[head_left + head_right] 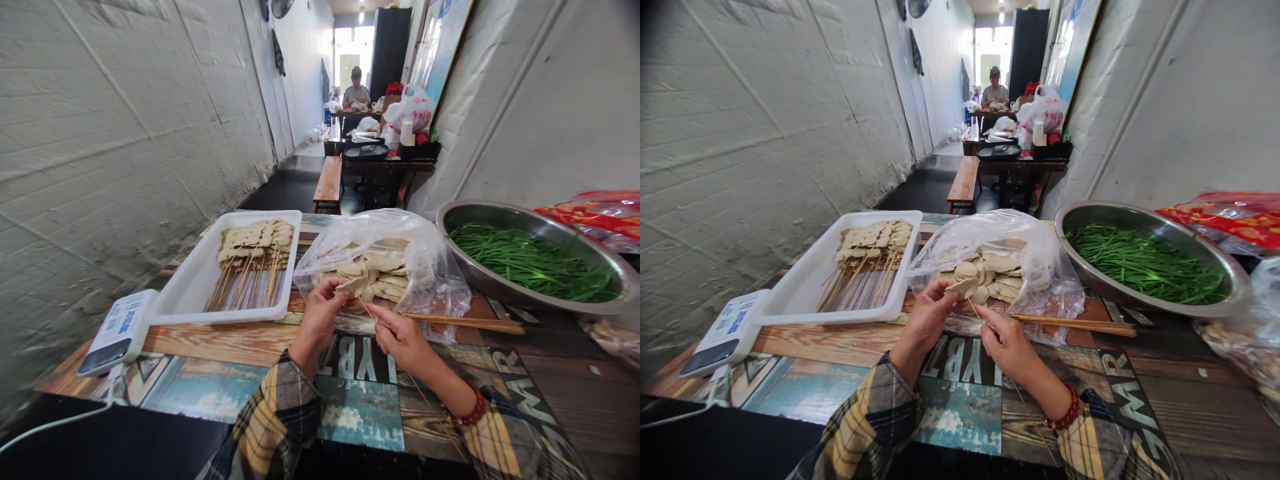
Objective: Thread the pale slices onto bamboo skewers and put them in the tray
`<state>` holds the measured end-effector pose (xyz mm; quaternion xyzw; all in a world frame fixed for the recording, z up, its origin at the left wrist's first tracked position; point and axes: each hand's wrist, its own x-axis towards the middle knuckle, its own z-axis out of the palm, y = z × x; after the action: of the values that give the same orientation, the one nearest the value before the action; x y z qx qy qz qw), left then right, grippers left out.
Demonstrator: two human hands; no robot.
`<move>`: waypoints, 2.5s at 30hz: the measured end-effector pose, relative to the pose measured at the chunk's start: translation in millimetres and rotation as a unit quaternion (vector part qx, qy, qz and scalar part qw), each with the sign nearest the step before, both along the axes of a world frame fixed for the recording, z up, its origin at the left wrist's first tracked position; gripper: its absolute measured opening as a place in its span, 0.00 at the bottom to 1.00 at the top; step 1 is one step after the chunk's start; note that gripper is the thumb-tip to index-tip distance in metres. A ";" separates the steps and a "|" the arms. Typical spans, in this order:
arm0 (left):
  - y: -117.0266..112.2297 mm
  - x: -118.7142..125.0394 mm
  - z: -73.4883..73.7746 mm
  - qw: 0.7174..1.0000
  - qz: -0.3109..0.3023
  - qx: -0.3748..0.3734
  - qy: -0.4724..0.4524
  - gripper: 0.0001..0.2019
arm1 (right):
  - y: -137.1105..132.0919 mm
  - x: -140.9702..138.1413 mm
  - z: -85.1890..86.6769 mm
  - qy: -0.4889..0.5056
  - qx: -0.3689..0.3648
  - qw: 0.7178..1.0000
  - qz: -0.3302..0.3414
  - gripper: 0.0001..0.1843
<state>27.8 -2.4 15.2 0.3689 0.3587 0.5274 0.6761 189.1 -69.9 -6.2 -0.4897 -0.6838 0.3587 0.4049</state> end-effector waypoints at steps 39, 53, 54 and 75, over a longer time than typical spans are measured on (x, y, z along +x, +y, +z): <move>-1.2 -1.3 -1.3 0.998 -0.055 -0.013 -0.013 0.14 | 2.8 2.0 6.1 -0.088 0.102 0.989 -0.055 0.17; -1.0 -2.2 -1.1 0.998 -0.052 -0.026 0.015 0.15 | 3.0 2.9 4.0 -0.070 0.121 0.989 -0.047 0.18; -0.6 -2.4 -1.5 0.998 -0.044 -0.030 0.017 0.14 | 3.1 2.9 4.0 -0.070 0.122 0.989 -0.047 0.18; 0.0 -1.2 -6.6 0.998 -0.044 -0.021 0.047 0.15 | 3.3 3.1 4.4 -0.061 0.132 0.988 -0.046 0.18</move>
<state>26.7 -2.5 8.6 0.3949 0.3843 0.4714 0.6886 192.2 -66.6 -1.8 -0.4842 -0.7250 0.2157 0.4399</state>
